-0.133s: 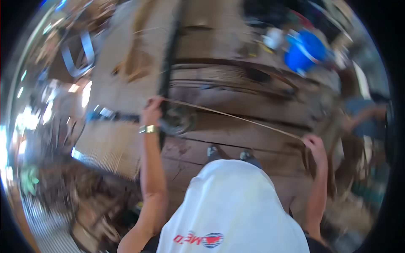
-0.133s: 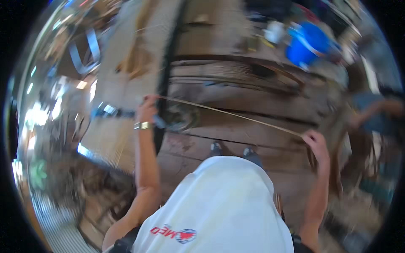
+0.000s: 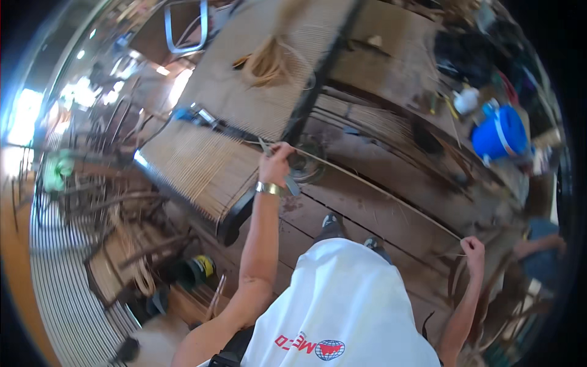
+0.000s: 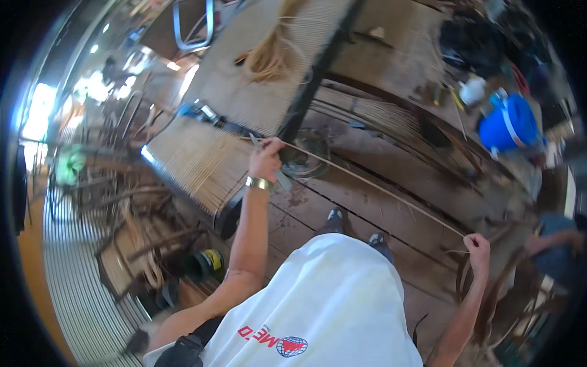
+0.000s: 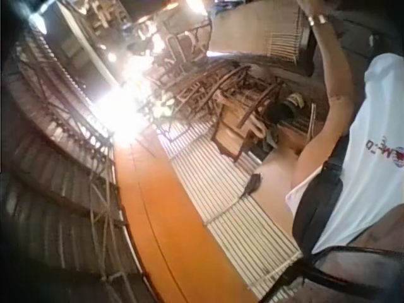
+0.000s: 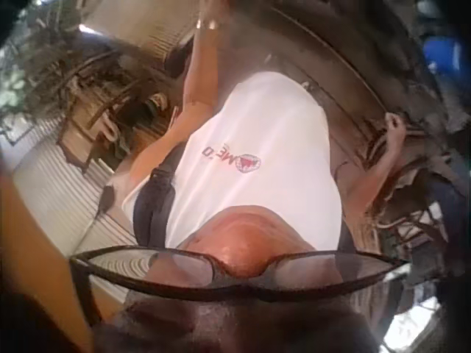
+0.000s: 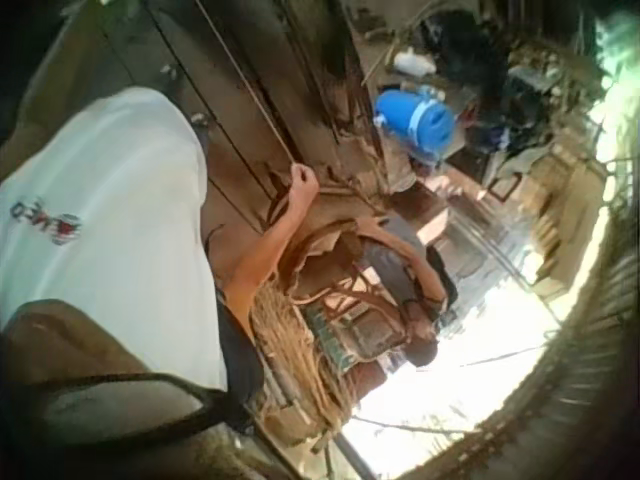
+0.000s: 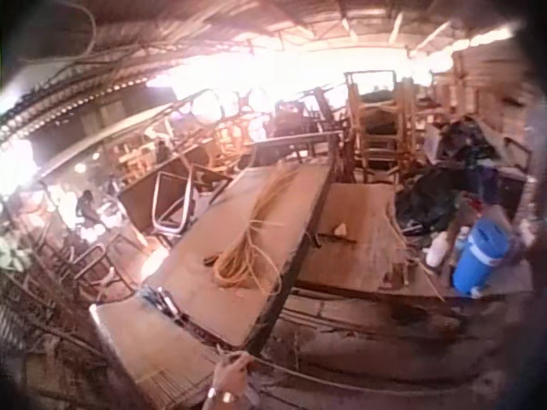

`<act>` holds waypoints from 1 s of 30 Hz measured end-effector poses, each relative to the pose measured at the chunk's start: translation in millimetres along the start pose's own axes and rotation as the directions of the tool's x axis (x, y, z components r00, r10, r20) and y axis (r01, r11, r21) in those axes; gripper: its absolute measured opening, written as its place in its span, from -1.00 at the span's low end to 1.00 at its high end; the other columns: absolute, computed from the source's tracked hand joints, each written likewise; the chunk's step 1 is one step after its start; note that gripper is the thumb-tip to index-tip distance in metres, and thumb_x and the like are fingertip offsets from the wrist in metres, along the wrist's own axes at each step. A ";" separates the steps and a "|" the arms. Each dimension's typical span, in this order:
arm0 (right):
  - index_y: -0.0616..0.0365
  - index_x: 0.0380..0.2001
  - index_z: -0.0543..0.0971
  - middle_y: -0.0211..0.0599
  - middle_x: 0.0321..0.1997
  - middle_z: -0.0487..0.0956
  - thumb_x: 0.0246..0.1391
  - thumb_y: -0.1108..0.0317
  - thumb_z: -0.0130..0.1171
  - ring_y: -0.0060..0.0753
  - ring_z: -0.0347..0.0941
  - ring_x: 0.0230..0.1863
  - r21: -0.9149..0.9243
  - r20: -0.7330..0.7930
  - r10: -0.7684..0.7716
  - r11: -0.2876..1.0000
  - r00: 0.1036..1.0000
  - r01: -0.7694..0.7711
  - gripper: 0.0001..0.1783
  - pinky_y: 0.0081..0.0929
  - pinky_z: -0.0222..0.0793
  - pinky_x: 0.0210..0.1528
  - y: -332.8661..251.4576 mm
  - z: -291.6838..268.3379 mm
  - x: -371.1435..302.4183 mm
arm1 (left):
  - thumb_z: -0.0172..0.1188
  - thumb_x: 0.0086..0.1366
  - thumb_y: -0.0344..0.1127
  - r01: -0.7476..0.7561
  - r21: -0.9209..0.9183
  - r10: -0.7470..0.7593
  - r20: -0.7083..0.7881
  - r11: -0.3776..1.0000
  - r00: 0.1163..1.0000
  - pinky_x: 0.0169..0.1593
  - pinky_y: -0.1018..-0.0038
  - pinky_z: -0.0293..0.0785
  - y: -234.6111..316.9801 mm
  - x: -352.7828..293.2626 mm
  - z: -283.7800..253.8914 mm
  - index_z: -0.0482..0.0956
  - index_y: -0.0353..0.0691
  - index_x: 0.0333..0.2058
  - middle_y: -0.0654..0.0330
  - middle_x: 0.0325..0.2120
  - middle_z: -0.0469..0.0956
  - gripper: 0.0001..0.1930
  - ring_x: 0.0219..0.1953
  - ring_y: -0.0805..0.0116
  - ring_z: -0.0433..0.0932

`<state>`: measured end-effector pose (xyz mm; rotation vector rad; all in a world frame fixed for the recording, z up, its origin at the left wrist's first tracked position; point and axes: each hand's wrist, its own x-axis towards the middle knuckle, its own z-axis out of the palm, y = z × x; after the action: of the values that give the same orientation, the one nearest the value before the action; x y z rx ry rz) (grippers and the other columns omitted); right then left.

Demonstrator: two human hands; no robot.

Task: Weaving the seat of a wooden chair using rattan strips and tools.

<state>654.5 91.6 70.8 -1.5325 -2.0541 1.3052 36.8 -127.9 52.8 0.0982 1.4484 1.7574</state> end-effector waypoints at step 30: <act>0.22 0.18 0.32 0.12 -0.01 0.48 0.13 0.27 0.13 0.08 0.47 -0.02 0.351 0.550 -0.831 0.323 0.086 0.879 -0.44 -0.14 0.42 0.03 -559.9 718.0 155.9 | 0.07 0.40 -0.30 0.054 0.120 -0.051 -0.024 0.991 0.998 -0.14 0.55 0.47 60.7 -111.6 -126.3 0.58 -0.33 -0.22 0.22 -0.40 0.65 -0.79 -0.30 0.56 0.54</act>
<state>-236.7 -151.1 58.6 0.5149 -2.6358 1.2232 8.4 -295.3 109.8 0.1042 1.5589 1.6326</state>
